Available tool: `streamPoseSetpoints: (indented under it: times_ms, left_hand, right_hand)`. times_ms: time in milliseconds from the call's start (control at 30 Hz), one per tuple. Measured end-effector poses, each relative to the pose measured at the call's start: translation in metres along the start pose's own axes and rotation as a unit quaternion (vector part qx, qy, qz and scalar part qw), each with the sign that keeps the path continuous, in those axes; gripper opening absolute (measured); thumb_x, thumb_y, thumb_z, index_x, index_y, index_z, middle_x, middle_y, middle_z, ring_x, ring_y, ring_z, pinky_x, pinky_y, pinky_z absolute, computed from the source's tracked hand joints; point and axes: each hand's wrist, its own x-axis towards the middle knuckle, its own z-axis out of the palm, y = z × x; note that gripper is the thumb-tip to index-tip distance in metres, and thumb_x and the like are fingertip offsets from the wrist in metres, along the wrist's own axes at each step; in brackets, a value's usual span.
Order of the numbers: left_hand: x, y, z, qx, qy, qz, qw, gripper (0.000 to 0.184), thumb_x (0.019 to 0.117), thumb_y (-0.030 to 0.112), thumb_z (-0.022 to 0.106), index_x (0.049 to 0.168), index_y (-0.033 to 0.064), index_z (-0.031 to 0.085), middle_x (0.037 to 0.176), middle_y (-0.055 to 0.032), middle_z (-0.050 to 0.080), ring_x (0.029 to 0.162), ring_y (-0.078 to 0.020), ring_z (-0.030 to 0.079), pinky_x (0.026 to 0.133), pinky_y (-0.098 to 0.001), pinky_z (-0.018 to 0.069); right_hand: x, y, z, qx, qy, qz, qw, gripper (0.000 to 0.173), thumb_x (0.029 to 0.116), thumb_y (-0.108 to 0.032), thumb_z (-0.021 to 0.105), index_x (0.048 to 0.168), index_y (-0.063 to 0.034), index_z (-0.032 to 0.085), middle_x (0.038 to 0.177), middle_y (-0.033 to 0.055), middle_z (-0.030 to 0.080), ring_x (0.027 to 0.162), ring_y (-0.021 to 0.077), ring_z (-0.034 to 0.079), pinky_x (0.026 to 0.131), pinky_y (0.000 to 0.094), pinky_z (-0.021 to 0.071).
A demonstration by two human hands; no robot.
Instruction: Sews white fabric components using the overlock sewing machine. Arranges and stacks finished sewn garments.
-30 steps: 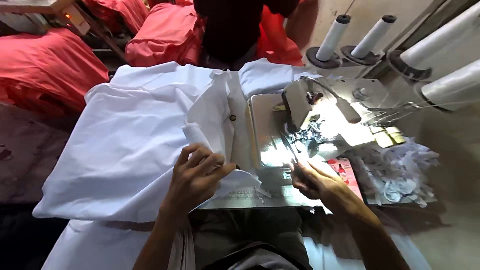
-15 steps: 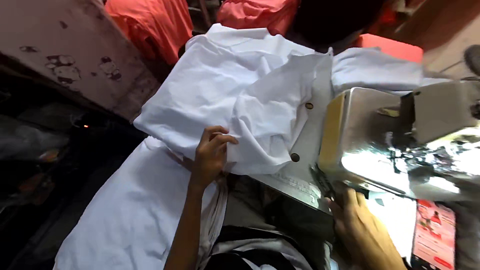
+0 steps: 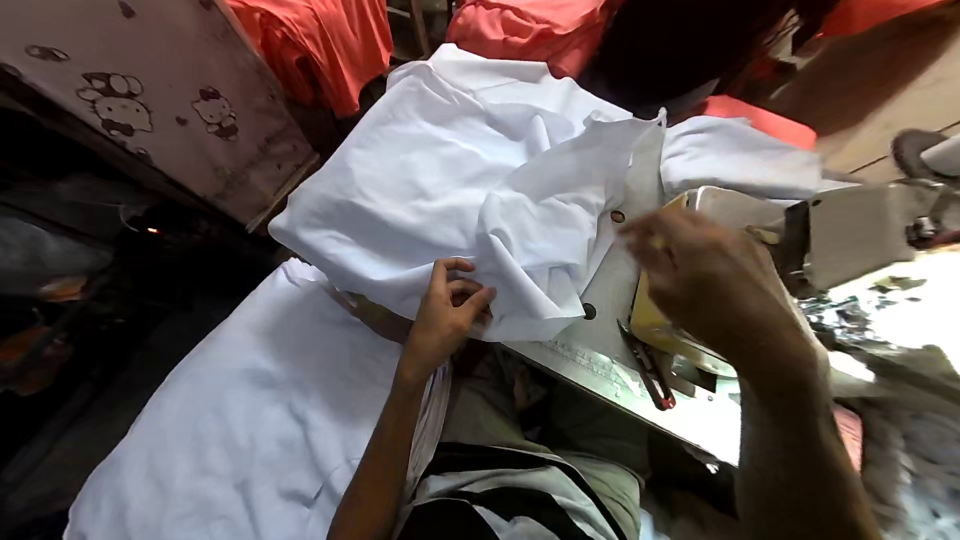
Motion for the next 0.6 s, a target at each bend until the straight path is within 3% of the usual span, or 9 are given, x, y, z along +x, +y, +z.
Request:
streamPoseSetpoints:
  times_ms: [67,167,267,367,433,500,600]
  left_hand:
    - [-0.002,-0.001,0.0,0.03,-0.014,-0.007,0.999,0.05,0.0944,0.013,0.073,0.135,0.0029,0.046,0.09,-0.0057,0.071,0.075,-0.014,0.072,0.073,-0.0317,0.0629]
    - [-0.009,0.0,-0.003,0.054,-0.047,0.004,0.997,0.046,0.0977,0.016,0.065,0.139,0.0007,0.051,0.094,-0.0031,0.066,0.079,-0.0088,0.065,0.075,-0.0272,0.0575]
    - [-0.023,-0.005,-0.007,0.021,-0.057,0.03,0.998,0.036,0.0973,0.013,0.06,0.131,-0.0014,0.059,0.098,-0.0035,0.067,0.083,-0.0074,0.065,0.077,-0.0259,0.0565]
    - [-0.041,-0.018,-0.012,-0.029,-0.056,0.065,0.996,0.031,0.0954,0.008,0.06,0.124,-0.0016,0.061,0.098,-0.0029,0.067,0.084,-0.0076,0.065,0.077,-0.0259,0.0573]
    - [-0.054,-0.027,-0.017,-0.043,-0.044,0.076,0.995,0.032,0.0949,0.008,0.061,0.125,-0.0006,0.061,0.097,-0.0023,0.067,0.083,-0.0083,0.065,0.075,-0.026,0.0573]
    - [-0.065,-0.032,-0.025,-0.037,-0.021,0.087,0.995,0.033,0.0939,0.008,0.062,0.126,-0.0003,0.061,0.094,-0.0007,0.065,0.08,-0.0077,0.063,0.072,-0.0248,0.0563]
    - [-0.072,-0.021,-0.051,0.021,0.038,0.11,0.993,0.029,0.0919,0.005,0.062,0.119,-0.002,0.064,0.088,0.0006,0.063,0.072,-0.0029,0.058,0.066,-0.0202,0.0522]
  right_hand:
    - [0.055,0.007,0.003,0.008,-0.001,-0.012,1.0,0.026,0.1021,-0.011,0.058,0.126,-0.0043,0.064,0.12,0.0253,0.063,0.098,0.0468,0.066,0.078,0.067,0.0521]
    - [0.141,0.023,0.018,0.037,-0.018,-0.023,0.999,0.043,0.0904,0.005,0.06,0.132,-0.0046,0.061,0.135,0.0261,0.057,0.116,0.0494,0.059,0.091,0.0701,0.048]
    - [0.194,0.04,0.035,0.005,-0.074,-0.065,0.995,0.055,0.0869,0.011,0.058,0.138,-0.0104,0.06,0.136,0.0255,0.058,0.121,0.0501,0.057,0.093,0.0714,0.0463]
    - [0.218,0.054,0.041,-0.039,-0.153,-0.114,0.981,0.055,0.0913,0.008,0.056,0.141,-0.0136,0.06,0.134,0.0257,0.061,0.125,0.0496,0.057,0.099,0.0714,0.0434]
    - [0.224,0.056,0.039,-0.068,-0.18,-0.115,0.975,0.033,0.0954,-0.001,0.06,0.126,-0.0099,0.07,0.119,0.0249,0.069,0.115,0.0497,0.061,0.094,0.0724,0.0443]
    - [0.227,0.058,0.037,-0.118,-0.158,-0.101,0.975,0.01,0.0927,-0.009,0.069,0.099,-0.0071,0.075,0.099,0.0245,0.071,0.099,0.0503,0.066,0.078,0.0746,0.0486]
    - [0.232,0.07,0.027,-0.147,-0.108,-0.118,0.976,0.006,0.0898,-0.01,0.073,0.087,-0.0046,0.071,0.088,0.0276,0.067,0.089,0.0544,0.065,0.066,0.0765,0.0477]
